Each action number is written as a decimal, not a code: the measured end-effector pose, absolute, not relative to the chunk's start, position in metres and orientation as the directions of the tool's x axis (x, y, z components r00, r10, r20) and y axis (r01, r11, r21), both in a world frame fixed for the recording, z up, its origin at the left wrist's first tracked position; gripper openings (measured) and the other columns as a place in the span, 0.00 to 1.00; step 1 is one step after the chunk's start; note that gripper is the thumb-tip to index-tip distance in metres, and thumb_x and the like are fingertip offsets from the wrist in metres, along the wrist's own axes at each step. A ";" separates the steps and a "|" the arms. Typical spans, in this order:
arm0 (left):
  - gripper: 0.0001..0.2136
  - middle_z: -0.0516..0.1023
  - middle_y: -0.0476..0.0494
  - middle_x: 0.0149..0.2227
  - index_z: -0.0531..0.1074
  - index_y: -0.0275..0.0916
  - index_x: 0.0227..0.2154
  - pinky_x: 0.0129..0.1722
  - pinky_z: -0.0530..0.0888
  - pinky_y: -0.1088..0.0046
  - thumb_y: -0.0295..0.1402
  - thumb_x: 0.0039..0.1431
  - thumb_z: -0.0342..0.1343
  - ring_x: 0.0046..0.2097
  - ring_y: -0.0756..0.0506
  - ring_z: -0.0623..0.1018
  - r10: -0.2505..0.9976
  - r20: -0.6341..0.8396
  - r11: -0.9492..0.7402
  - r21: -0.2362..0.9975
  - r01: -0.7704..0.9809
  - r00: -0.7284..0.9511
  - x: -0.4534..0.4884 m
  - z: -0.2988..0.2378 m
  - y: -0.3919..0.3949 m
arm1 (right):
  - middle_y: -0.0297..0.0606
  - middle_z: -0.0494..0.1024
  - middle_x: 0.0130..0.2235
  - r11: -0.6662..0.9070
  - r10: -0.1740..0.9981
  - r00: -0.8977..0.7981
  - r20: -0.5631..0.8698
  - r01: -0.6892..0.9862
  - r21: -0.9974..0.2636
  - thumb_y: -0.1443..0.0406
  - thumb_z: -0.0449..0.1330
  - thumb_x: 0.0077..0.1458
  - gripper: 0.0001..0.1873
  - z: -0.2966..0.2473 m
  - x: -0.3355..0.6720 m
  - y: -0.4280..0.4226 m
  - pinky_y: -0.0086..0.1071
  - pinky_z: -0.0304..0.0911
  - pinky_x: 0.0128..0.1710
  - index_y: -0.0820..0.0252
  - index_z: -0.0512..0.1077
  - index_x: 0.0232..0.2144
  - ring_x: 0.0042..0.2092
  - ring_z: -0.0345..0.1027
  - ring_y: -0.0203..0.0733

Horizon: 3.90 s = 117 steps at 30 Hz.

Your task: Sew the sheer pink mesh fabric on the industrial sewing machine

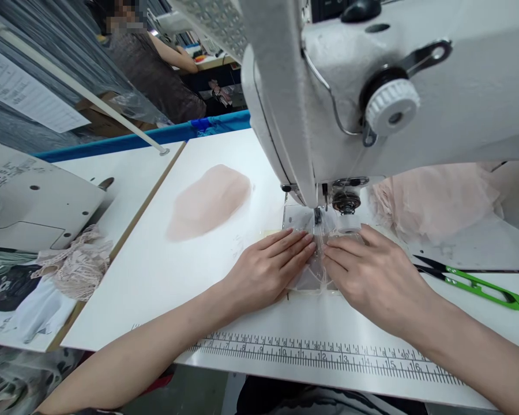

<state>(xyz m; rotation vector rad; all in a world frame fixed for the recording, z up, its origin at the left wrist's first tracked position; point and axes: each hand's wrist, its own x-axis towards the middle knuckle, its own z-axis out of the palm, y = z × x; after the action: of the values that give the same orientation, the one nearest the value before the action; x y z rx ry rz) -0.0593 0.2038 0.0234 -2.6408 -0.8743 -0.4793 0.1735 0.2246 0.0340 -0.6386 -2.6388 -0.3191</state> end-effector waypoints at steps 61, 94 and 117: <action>0.19 0.78 0.34 0.54 0.73 0.27 0.54 0.66 0.66 0.52 0.37 0.71 0.49 0.58 0.40 0.77 0.617 0.386 -0.699 -0.130 0.703 0.686 -0.059 0.018 0.211 | 0.47 0.82 0.45 0.789 0.405 -0.761 0.507 0.571 0.227 0.74 0.56 0.62 0.13 0.017 0.165 0.237 0.47 0.68 0.53 0.66 0.80 0.39 0.41 0.79 0.48; 0.14 0.77 0.50 0.30 0.76 0.39 0.30 0.33 0.73 0.72 0.36 0.70 0.51 0.30 0.51 0.73 0.172 0.458 -0.957 -0.132 0.259 0.872 -0.045 0.029 0.190 | 0.40 0.73 0.60 0.916 0.393 -0.803 0.449 0.386 -0.111 0.79 0.47 0.60 0.30 0.011 0.161 0.228 0.43 0.71 0.55 0.60 0.67 0.61 0.60 0.68 0.44; 0.06 0.76 0.49 0.30 0.72 0.38 0.35 0.24 0.66 0.79 0.33 0.67 0.53 0.26 0.54 0.69 0.931 0.097 -0.243 0.884 0.400 0.353 -0.055 0.044 0.202 | 0.26 0.66 0.17 0.494 0.835 -0.516 0.194 0.546 -0.676 0.57 0.58 0.62 0.18 0.036 0.168 0.235 0.30 0.56 0.17 0.56 0.75 0.51 0.18 0.61 0.38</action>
<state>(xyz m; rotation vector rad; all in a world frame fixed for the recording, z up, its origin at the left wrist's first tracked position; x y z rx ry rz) -0.0548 0.2022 0.0439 -3.1114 -2.0155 -1.4284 0.1683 0.2355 0.0361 -1.1342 -2.2351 0.7552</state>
